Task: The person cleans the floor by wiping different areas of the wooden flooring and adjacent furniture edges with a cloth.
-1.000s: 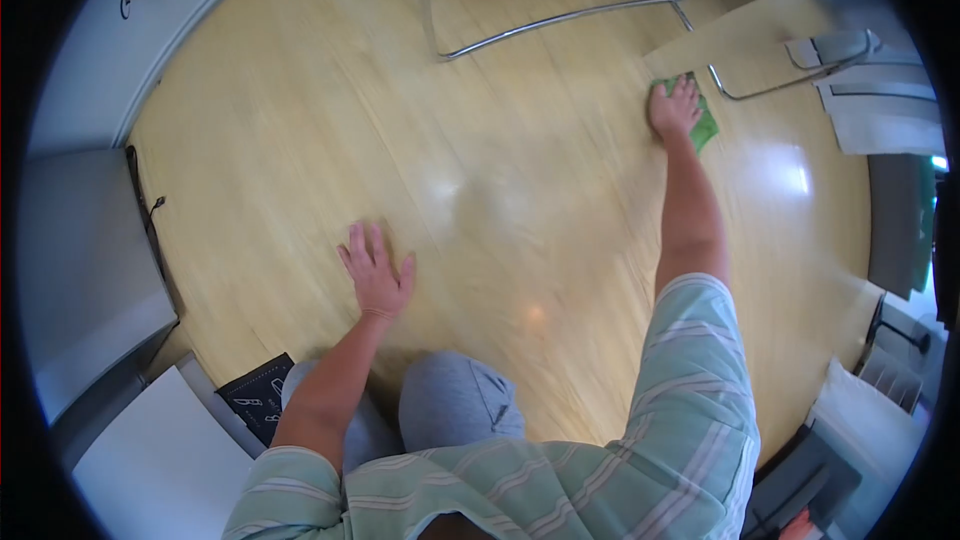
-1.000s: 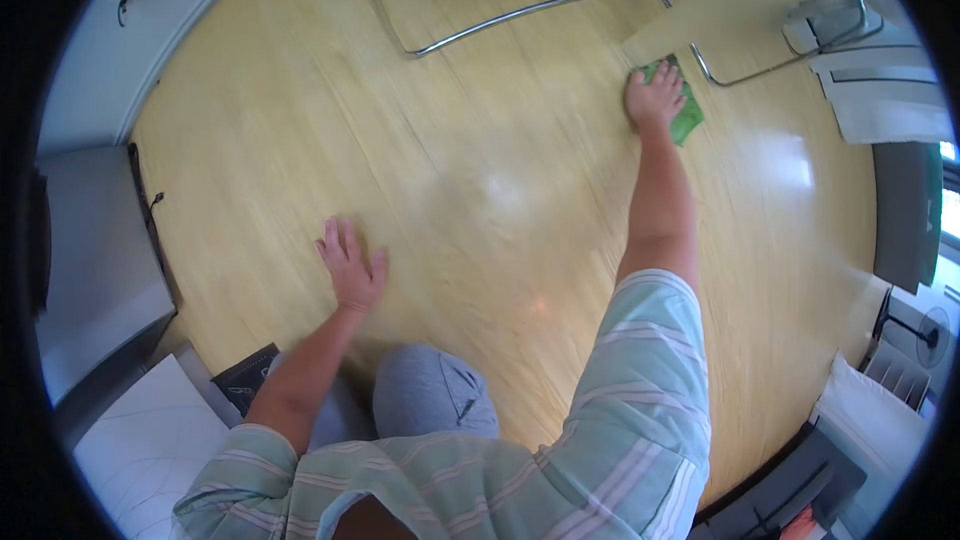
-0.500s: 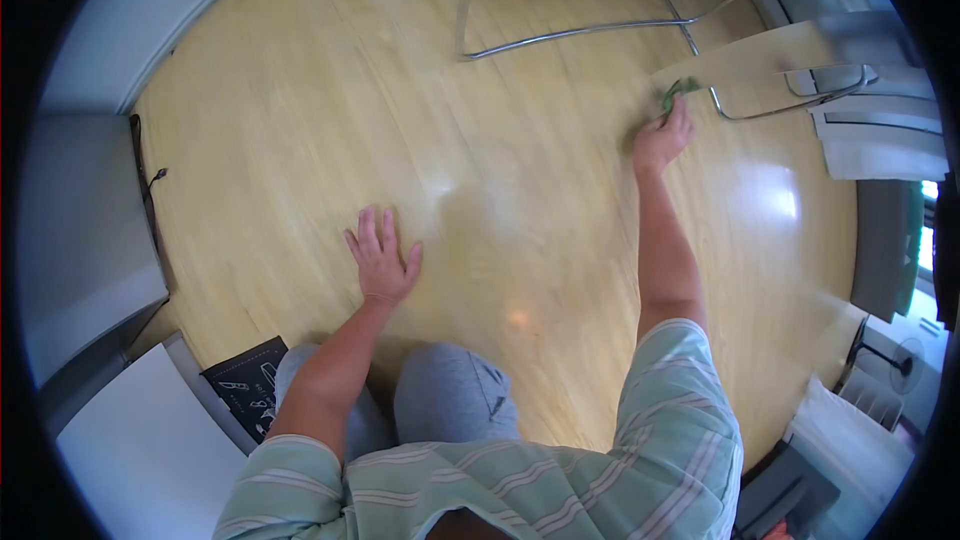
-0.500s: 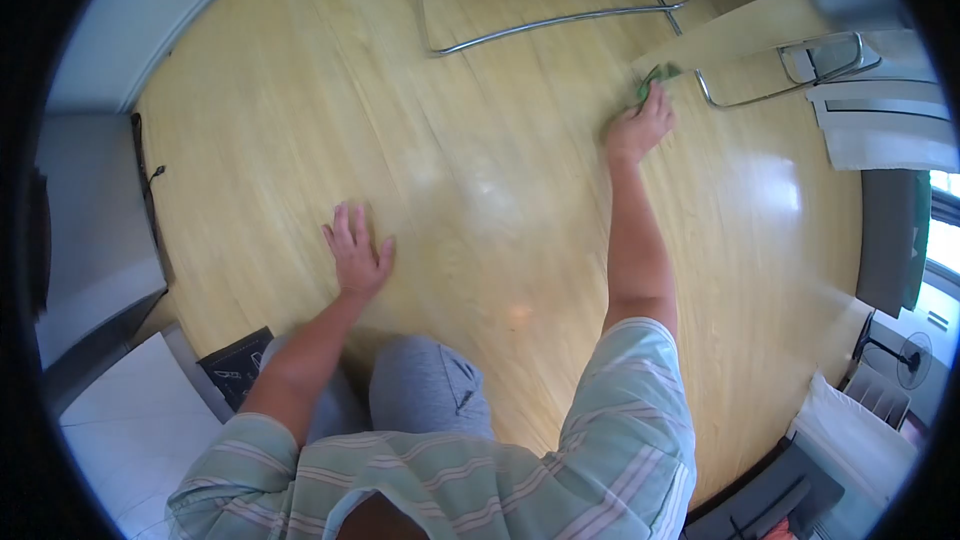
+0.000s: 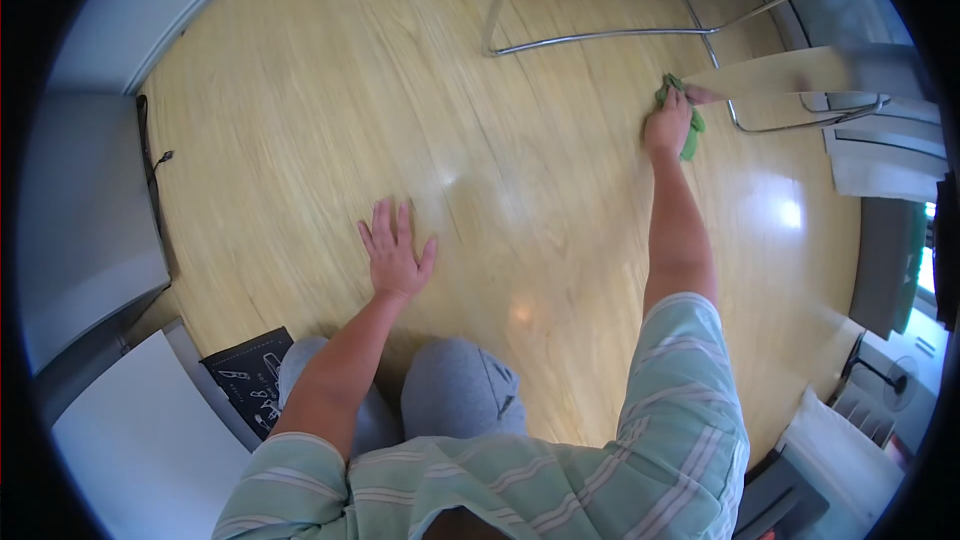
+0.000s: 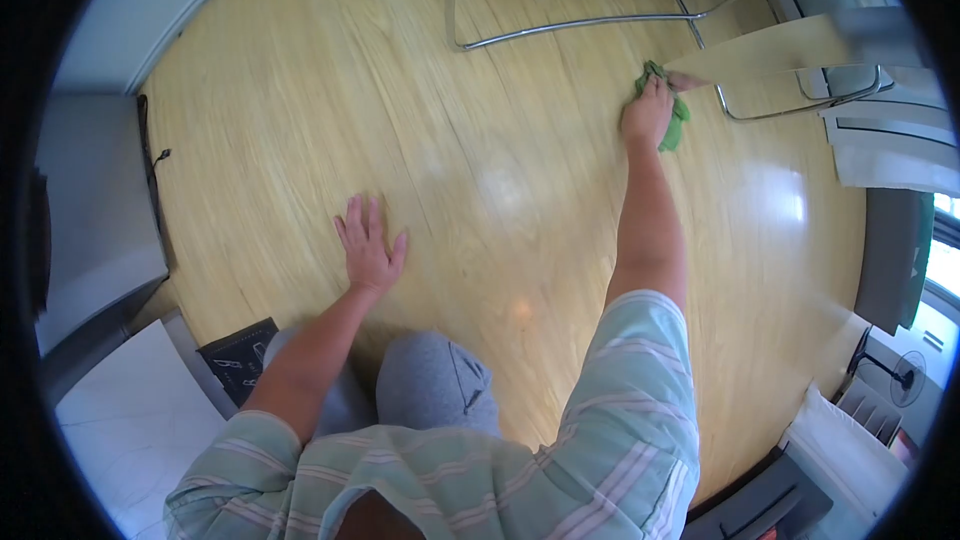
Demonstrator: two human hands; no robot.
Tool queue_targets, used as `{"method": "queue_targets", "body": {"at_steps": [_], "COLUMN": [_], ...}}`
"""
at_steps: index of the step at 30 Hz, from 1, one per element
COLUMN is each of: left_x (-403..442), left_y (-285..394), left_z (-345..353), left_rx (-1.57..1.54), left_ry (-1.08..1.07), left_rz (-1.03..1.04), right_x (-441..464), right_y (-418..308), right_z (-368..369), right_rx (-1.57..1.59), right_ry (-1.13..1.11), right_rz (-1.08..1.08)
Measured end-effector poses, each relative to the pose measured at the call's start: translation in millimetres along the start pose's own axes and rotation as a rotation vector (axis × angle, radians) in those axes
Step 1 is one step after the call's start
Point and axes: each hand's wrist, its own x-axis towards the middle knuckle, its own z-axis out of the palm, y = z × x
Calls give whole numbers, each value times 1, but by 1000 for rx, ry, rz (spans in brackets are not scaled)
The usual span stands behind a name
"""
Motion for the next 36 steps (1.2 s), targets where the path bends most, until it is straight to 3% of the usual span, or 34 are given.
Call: {"method": "queue_targets", "body": {"at_steps": [4, 7, 13, 16, 19, 23, 31, 36], "left_x": [-2, 0, 1, 1, -7, 0, -2, -1], "left_y": [-2, 3, 3, 1, 3, 1, 3, 2], "left_z": [-1, -2, -5, -2, -5, -4, -4, -2], "left_rx": [-2, -7, 6, 9, 1, 6, -19, -13], "left_ry": [-30, -42, -20, -5, -45, -39, -23, -37], "left_rz": [0, 3, 6, 4, 13, -8, -14, -23], "right_x": [2, 5, 12, 12, 10, 12, -11, -41], "right_y": [-20, -13, -10, -21, -11, 1, 32, 107], "right_z": [-10, 17, 17, -11, -4, 36, -7, -17], "right_rx": [144, 21, 30, 146, 108, 145, 119, 3], "right_ry": [313, 91, -75, 305, 218, 4, -129, -133], "right_rz": [17, -39, 3, 6, -90, -29, -62, 212]}}
